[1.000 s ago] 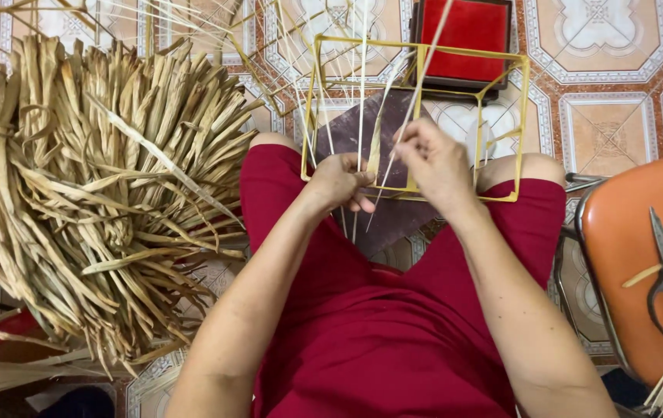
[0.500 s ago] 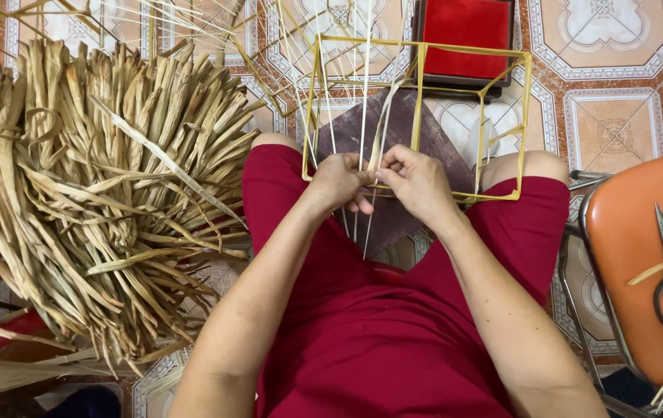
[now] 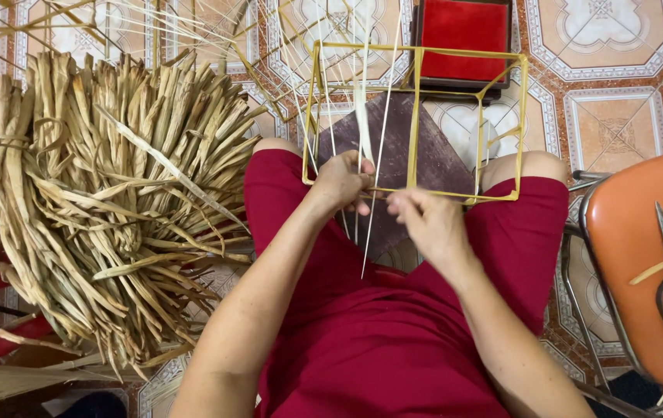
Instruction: The person is weaving thin bamboo strips onto a pre-made bamboo frame to create a lantern.
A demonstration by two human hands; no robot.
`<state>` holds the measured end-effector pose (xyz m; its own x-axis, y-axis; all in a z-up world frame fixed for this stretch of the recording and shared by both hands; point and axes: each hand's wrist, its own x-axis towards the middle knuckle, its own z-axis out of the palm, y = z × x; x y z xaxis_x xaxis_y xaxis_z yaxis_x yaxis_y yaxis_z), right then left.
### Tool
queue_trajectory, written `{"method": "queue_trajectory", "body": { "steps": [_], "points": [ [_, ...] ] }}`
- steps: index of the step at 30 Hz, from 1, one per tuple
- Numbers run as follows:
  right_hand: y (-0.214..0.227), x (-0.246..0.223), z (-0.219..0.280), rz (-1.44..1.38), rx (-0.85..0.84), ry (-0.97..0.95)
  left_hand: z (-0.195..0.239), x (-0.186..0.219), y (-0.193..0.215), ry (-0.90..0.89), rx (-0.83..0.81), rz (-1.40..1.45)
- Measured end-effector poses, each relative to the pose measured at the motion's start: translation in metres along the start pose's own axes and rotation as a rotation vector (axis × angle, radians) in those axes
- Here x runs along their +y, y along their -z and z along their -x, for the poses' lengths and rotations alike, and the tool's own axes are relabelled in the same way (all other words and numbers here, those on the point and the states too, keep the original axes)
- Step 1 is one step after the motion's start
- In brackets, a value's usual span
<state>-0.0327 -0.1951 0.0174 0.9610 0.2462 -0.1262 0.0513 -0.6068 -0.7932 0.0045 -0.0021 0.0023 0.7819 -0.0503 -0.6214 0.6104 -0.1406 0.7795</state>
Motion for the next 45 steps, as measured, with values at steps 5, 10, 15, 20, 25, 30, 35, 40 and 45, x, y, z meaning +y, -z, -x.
{"method": "queue_trajectory", "body": {
  "steps": [5,10,15,20,25,30,35,40,45],
  "points": [
    [-0.057,0.086,0.006,-0.617,-0.079,-0.116,-0.011,-0.007,0.001,0.009,-0.055,0.044],
    [-0.071,0.071,0.002,-0.908,-0.067,-0.234,-0.017,-0.01,0.002,-0.004,-0.085,0.0],
    [-0.065,0.036,-0.01,-1.049,-0.093,-0.32,-0.011,-0.004,0.005,0.005,-0.115,-0.007],
    [-0.101,0.087,-0.033,-0.909,-0.099,-0.176,-0.011,-0.002,0.007,0.032,-0.127,0.005],
    [-0.079,0.089,-0.02,-0.63,-0.033,-0.274,-0.004,0.002,0.01,0.037,-0.193,0.072],
    [-0.032,0.08,0.001,-0.273,-0.048,-0.201,0.009,0.005,0.005,-0.001,-0.144,-0.042],
    [-0.015,0.056,0.01,0.105,0.083,0.332,0.007,0.004,0.005,-0.048,-0.126,-0.067],
    [-0.022,0.034,0.018,0.011,0.057,0.054,0.004,0.003,0.005,-0.041,-0.131,-0.063],
    [-0.019,0.061,0.019,-0.107,0.04,-0.045,0.006,0.002,0.004,-0.048,-0.133,-0.059]
  ]
}}
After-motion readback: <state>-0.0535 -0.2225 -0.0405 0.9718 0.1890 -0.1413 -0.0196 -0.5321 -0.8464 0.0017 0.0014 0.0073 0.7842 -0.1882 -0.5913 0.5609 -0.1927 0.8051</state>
